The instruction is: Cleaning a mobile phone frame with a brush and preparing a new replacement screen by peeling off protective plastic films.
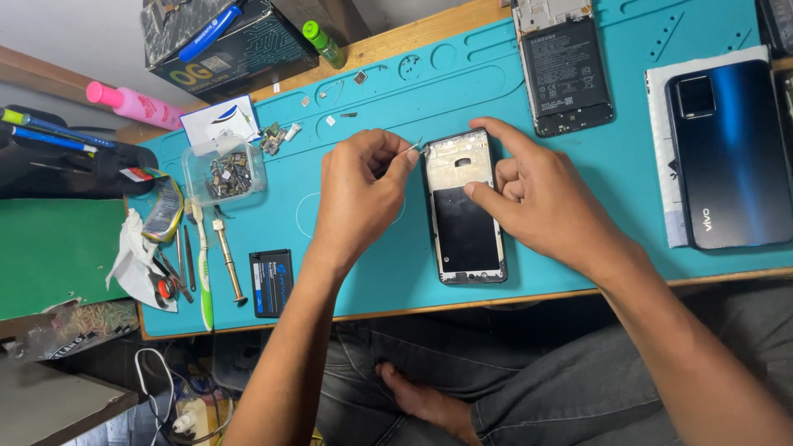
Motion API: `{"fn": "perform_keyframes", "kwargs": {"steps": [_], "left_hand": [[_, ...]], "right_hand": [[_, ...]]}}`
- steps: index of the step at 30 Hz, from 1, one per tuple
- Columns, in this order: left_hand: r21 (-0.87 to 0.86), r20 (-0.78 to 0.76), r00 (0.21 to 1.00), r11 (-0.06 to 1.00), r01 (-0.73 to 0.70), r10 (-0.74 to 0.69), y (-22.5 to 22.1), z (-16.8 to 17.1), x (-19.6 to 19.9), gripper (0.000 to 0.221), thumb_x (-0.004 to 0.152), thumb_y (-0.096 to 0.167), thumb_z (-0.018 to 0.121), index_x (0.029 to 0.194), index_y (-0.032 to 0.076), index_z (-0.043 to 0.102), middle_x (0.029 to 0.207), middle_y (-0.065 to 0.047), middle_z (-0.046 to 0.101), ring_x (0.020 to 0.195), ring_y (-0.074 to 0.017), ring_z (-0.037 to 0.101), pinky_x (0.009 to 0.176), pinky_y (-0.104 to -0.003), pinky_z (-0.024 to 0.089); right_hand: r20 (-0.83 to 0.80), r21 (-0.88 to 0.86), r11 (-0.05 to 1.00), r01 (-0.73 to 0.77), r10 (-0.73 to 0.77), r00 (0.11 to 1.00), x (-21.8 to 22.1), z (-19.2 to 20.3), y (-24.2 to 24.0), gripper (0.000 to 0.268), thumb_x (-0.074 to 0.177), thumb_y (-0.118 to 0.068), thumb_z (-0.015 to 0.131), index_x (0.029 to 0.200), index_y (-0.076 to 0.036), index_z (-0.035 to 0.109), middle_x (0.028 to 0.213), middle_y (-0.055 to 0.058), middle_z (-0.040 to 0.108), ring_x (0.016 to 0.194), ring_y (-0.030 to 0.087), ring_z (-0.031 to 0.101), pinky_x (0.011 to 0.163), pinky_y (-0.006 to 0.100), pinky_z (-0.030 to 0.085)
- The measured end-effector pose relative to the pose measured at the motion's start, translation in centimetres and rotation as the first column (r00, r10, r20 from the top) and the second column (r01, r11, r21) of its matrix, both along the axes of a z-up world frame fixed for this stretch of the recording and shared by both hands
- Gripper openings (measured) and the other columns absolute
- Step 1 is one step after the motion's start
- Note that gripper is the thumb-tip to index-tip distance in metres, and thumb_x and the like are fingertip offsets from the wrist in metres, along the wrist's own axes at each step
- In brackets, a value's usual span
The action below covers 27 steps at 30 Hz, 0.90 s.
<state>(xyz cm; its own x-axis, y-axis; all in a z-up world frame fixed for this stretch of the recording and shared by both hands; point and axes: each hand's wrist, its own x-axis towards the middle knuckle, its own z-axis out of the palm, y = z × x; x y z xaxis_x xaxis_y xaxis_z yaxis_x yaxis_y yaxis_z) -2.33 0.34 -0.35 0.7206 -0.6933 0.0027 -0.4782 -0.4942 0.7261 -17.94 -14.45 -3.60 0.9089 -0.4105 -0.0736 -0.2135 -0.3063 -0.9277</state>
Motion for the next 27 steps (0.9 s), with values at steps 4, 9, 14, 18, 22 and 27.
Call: {"fn": "perform_keyframes", "kwargs": {"steps": [4, 9, 14, 18, 22, 27], "left_hand": [[-0.025, -0.028, 1.0, 1.0, 0.0, -0.001, 0.2, -0.28, 0.27, 0.009, 0.093, 0.005, 0.075, 0.087, 0.001, 0.08, 0.065, 0.001, 0.064, 0.056, -0.0054, 0.049, 0.05, -0.022, 0.041], [-0.046, -0.033, 0.999, 0.999, 0.017, -0.019, 0.11, -0.41, 0.08, 0.008, 0.093, 0.002, 0.074, 0.086, 0.002, 0.078, 0.064, 0.002, 0.063, 0.055, -0.0048, 0.047, 0.049, -0.022, 0.039], [-0.047, -0.014, 0.999, 0.998, 0.04, -0.041, -0.1, -0.35, 0.1, 0.008, 0.093, 0.003, 0.074, 0.087, 0.002, 0.079, 0.064, 0.001, 0.063, 0.054, -0.0046, 0.048, 0.047, -0.021, 0.039], [-0.04, -0.013, 0.999, 0.998, 0.044, -0.045, -0.13, -0.4, 0.11, 0.007, 0.093, 0.003, 0.075, 0.087, 0.002, 0.079, 0.063, 0.001, 0.063, 0.053, -0.0046, 0.048, 0.047, -0.021, 0.039], [-0.04, -0.003, 0.999, 0.998, 0.049, -0.05, -0.21, -0.36, 0.02, 0.008, 0.093, 0.003, 0.075, 0.087, 0.002, 0.079, 0.064, 0.001, 0.063, 0.054, -0.0049, 0.048, 0.048, -0.022, 0.039], [-0.037, -0.004, 0.999, 0.998, 0.044, -0.044, -0.3, -0.43, 0.07, 0.007, 0.092, 0.004, 0.075, 0.087, 0.003, 0.079, 0.065, 0.001, 0.064, 0.055, -0.005, 0.048, 0.049, -0.022, 0.04]], "right_hand": [[-0.008, 0.007, 1.0, 0.004, -0.004, 1.0, 0.08, -0.04, -0.06, 0.069, 0.093, -0.003, 0.071, 0.158, 0.001, 0.049, 0.059, 0.005, 0.066, 0.04, 0.008, 0.045, 0.034, 0.029, 0.029], [-0.001, 0.005, 1.0, 0.001, -0.001, 1.0, 0.04, -0.03, -0.04, 0.069, 0.093, -0.003, 0.071, 0.158, 0.002, 0.049, 0.059, 0.005, 0.066, 0.04, 0.008, 0.046, 0.034, 0.028, 0.029], [-0.01, -0.002, 1.0, -0.002, 0.002, 1.0, 0.13, -0.12, -0.11, 0.069, 0.093, -0.003, 0.071, 0.158, 0.002, 0.048, 0.06, 0.006, 0.068, 0.039, 0.008, 0.047, 0.033, 0.028, 0.03], [-0.008, -0.012, 1.0, -0.004, 0.004, 1.0, 0.12, -0.11, -0.11, 0.069, 0.093, -0.003, 0.071, 0.158, 0.002, 0.049, 0.056, 0.005, 0.065, 0.038, 0.008, 0.044, 0.033, 0.029, 0.028], [-0.02, 0.001, 1.0, -0.003, 0.003, 1.0, 0.11, -0.13, -0.11, 0.069, 0.093, -0.003, 0.071, 0.158, 0.002, 0.048, 0.059, 0.006, 0.068, 0.038, 0.009, 0.048, 0.032, 0.028, 0.03], [-0.002, -0.011, 1.0, -0.003, 0.003, 1.0, 0.12, -0.18, -0.1, 0.069, 0.093, -0.003, 0.071, 0.157, 0.003, 0.048, 0.059, 0.007, 0.068, 0.038, 0.008, 0.046, 0.032, 0.028, 0.029]]}}
